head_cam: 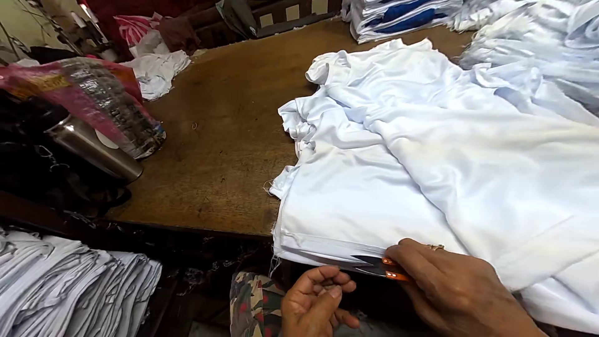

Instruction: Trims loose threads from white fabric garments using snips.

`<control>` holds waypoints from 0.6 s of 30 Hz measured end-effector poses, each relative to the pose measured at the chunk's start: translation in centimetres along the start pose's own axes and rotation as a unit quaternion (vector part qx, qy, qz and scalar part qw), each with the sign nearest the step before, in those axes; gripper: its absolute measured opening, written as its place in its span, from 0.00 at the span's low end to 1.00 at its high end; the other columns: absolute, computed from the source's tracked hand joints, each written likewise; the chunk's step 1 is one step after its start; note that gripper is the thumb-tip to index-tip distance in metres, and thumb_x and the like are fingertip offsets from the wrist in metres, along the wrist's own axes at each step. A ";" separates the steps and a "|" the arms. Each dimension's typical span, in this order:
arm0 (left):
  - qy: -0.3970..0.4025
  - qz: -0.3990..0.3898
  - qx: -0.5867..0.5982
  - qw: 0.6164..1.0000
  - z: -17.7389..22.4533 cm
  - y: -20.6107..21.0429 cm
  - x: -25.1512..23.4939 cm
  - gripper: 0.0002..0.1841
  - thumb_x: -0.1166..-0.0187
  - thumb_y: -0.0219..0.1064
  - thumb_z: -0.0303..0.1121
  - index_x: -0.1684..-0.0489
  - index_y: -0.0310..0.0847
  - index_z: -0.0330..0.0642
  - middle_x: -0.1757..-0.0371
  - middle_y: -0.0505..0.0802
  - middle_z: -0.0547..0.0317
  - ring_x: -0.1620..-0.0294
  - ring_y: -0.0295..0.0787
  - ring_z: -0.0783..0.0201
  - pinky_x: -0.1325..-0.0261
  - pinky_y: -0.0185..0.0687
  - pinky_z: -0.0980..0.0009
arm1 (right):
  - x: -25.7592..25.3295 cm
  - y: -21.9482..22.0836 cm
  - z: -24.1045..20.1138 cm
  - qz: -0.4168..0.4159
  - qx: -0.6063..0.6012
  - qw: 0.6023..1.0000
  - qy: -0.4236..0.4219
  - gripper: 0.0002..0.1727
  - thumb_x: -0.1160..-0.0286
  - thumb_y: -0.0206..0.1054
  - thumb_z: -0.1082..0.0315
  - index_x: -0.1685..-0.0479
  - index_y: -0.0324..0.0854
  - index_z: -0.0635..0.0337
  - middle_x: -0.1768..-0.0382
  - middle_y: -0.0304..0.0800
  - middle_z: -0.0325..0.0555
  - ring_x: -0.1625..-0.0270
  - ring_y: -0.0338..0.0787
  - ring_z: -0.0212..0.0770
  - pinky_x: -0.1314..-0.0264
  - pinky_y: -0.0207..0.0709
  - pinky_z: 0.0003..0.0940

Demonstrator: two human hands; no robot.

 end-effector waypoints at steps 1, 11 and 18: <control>-0.002 -0.007 0.007 1.000 0.1 0.0 0.0 0.15 0.18 0.55 0.15 0.38 0.81 0.25 0.43 0.93 0.38 0.45 0.94 0.52 0.59 0.92 0.63 | 0.0 -0.6 0.4 -0.020 -0.043 0.999 0.004 0.14 0.17 0.52 0.60 0.62 0.81 0.57 0.73 0.83 0.45 0.76 0.83 0.43 0.83 0.69 0.40; -0.063 0.001 0.175 0.983 -0.7 0.4 -1.3 0.13 0.14 0.56 0.27 0.44 0.84 0.26 0.45 0.93 0.34 0.45 0.95 0.47 0.49 0.93 0.57 | 3.4 -9.7 3.3 -0.231 -0.171 0.954 0.086 0.12 0.23 0.60 0.74 0.58 0.79 0.81 0.66 0.86 0.73 0.65 0.88 0.67 0.63 0.79 0.57; -0.053 0.088 0.075 0.992 -0.8 1.4 -2.0 0.16 0.26 0.71 0.17 0.43 0.76 0.24 0.55 0.94 0.35 0.59 0.97 0.49 0.58 0.95 0.55 | 5.0 -9.2 2.3 -0.282 -0.126 0.941 0.136 0.13 0.20 0.62 0.72 0.52 0.80 0.79 0.62 0.87 0.75 0.62 0.90 0.71 0.61 0.81 0.64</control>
Point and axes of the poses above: each hand's wrist, its own x-axis away from the middle knuckle, its own y-axis out of the palm, z = x × y, the point moved 3 cm from there along -x, towards the middle knuckle
